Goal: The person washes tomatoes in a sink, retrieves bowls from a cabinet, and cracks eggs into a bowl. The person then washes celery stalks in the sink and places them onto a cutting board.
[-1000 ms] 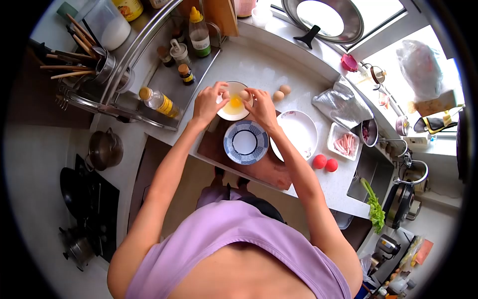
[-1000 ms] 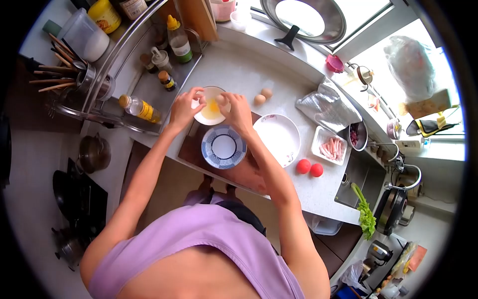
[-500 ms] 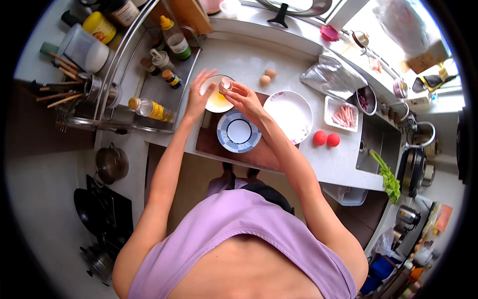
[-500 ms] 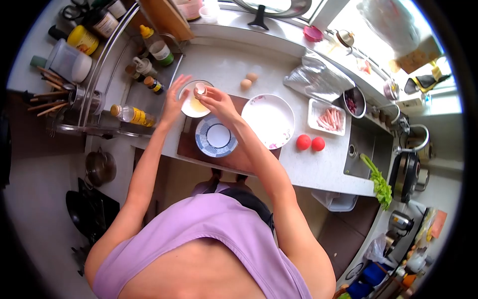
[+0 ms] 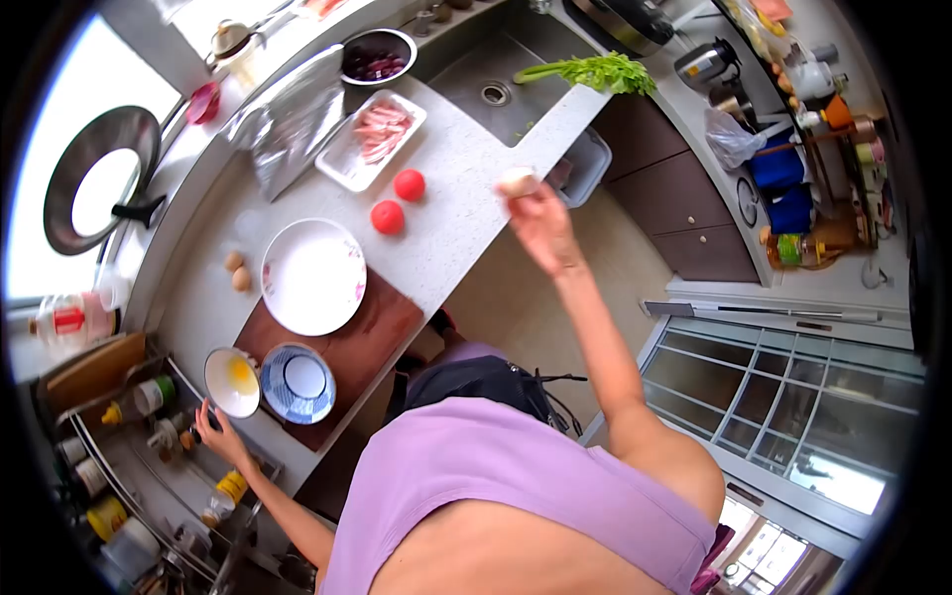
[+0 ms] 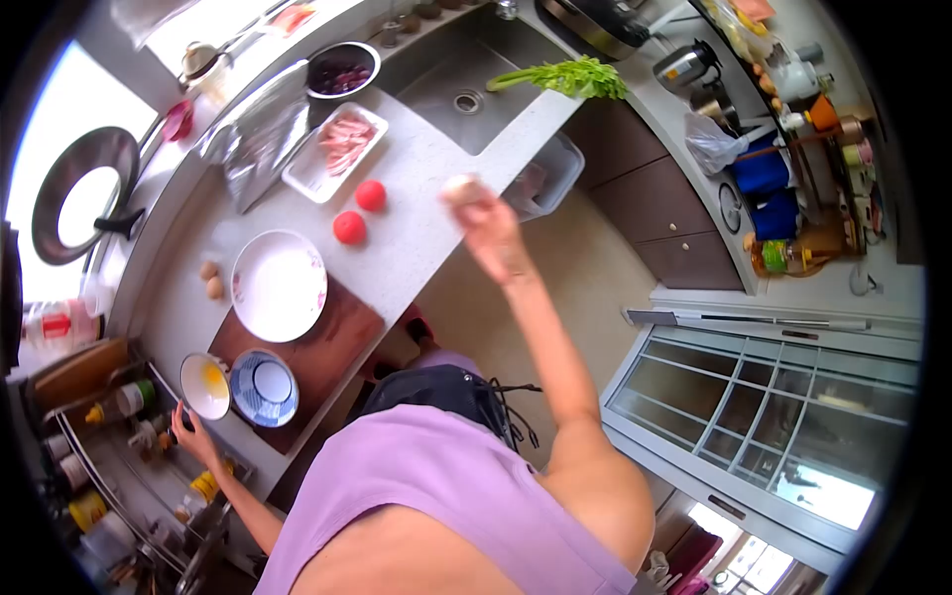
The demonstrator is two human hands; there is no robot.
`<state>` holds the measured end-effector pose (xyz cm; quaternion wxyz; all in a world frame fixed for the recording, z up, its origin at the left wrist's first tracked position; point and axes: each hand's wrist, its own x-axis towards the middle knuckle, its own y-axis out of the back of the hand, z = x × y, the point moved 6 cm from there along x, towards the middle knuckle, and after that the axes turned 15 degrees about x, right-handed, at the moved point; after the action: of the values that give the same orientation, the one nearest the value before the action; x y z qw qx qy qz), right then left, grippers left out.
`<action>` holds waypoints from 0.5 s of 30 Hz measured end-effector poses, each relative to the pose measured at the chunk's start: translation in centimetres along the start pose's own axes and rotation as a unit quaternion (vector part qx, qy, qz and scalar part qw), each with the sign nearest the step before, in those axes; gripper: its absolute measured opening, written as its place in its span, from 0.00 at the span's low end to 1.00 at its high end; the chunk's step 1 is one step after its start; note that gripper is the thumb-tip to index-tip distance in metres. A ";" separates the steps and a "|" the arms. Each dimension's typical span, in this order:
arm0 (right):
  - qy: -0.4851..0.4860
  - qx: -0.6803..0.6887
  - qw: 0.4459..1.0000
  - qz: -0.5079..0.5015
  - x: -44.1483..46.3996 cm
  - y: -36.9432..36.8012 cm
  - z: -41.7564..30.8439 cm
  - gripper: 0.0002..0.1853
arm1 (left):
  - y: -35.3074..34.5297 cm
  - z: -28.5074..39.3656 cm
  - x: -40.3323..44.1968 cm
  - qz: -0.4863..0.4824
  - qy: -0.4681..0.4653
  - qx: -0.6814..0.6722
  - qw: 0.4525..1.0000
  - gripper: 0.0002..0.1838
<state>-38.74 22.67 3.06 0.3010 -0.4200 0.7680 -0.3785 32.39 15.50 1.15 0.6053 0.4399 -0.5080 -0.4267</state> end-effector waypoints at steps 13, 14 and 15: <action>0.215 -0.453 0.865 0.017 13.3 3.7 4.9 0.12 | 1.7 5.7 -0.5 0.053 0.064 0.024 0.996 0.07; 0.171 -0.470 0.862 -0.084 13.1 -0.2 10.1 0.12 | 2.2 8.6 -0.8 0.062 0.067 0.010 0.996 0.08; 0.123 -0.474 0.852 -0.185 12.5 -3.5 15.2 0.12 | 1.1 7.0 -1.2 0.042 0.077 0.015 0.996 0.07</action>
<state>-31.23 5.52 -3.91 -0.1077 -0.5958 0.7932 -0.0656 25.35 16.23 2.61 0.6531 0.4587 -0.4845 -0.3581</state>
